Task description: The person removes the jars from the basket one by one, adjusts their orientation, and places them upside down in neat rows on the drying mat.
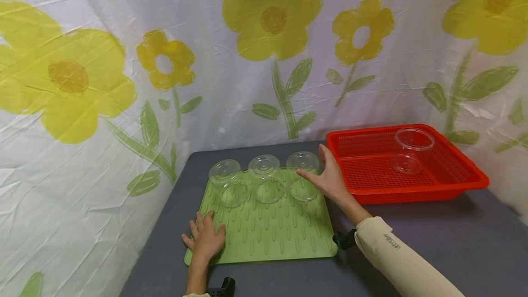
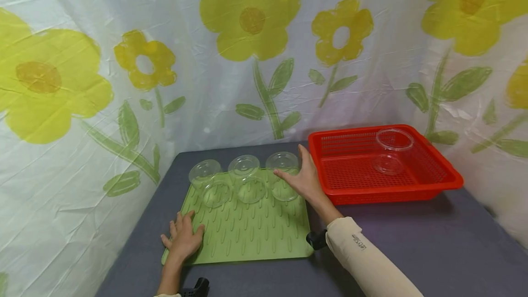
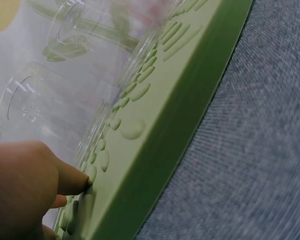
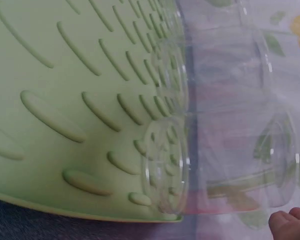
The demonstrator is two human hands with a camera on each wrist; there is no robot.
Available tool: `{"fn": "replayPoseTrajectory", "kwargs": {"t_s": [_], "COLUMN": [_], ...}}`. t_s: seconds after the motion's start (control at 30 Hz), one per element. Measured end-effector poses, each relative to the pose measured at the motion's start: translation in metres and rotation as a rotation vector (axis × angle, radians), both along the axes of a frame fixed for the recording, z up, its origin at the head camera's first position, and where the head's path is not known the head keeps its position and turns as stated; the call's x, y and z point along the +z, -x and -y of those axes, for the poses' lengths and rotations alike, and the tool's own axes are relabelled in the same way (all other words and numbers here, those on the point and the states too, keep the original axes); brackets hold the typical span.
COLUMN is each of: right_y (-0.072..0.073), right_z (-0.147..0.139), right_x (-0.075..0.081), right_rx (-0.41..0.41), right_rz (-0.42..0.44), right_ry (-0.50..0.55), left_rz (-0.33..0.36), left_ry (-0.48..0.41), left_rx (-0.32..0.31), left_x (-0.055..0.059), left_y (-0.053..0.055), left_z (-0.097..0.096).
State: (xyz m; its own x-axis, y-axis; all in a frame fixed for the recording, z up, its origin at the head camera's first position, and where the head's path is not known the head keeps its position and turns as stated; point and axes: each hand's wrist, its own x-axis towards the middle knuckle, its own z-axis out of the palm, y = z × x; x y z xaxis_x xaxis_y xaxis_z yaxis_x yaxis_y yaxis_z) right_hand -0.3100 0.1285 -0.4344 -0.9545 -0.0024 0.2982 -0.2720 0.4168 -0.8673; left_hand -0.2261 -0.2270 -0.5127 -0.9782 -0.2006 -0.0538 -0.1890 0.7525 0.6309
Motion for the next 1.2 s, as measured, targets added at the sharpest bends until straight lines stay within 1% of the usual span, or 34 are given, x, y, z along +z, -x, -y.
{"fn": "replayPoseTrajectory", "kwargs": {"t_s": [0.2,0.3,0.4,0.57,0.7,0.9,1.07,1.2], "right_y": [-0.003,-0.003,-0.001,0.002,0.006,0.011,0.014,0.017], "right_z": [-0.005,-0.013,-0.025,-0.054,-0.079,-0.111,-0.136,-0.159], "right_x": [0.013,0.017,0.018,0.020,0.025,0.031,0.036,0.037], "right_rx": [0.033,0.018,-0.025,-0.135,-0.242,-0.436,-0.560,-0.652], "right_rz": [-0.087,-0.118,-0.157,-0.218,-0.240,-0.226,-0.210,-0.222], "right_ry": [0.077,0.075,0.067,0.057,0.056,0.072,0.080,0.026], "left_rz": [0.024,0.033,0.036,0.032,0.030,0.034,0.039,0.034], "left_ry": [0.000,-0.006,-0.007,-0.010,-0.010,-0.006,-0.009,-0.009], "left_rx": [-0.007,-0.010,-0.010,-0.009,-0.010,-0.008,-0.013,-0.013], "left_x": [-0.001,-0.003,-0.005,-0.006,-0.005,-0.002,-0.003,-0.003], "left_y": [0.002,0.003,0.003,0.002,0.002,0.000,0.002,0.003], "left_z": [0.004,0.004,0.003,0.001,0.000,0.003,0.003,0.001]}}
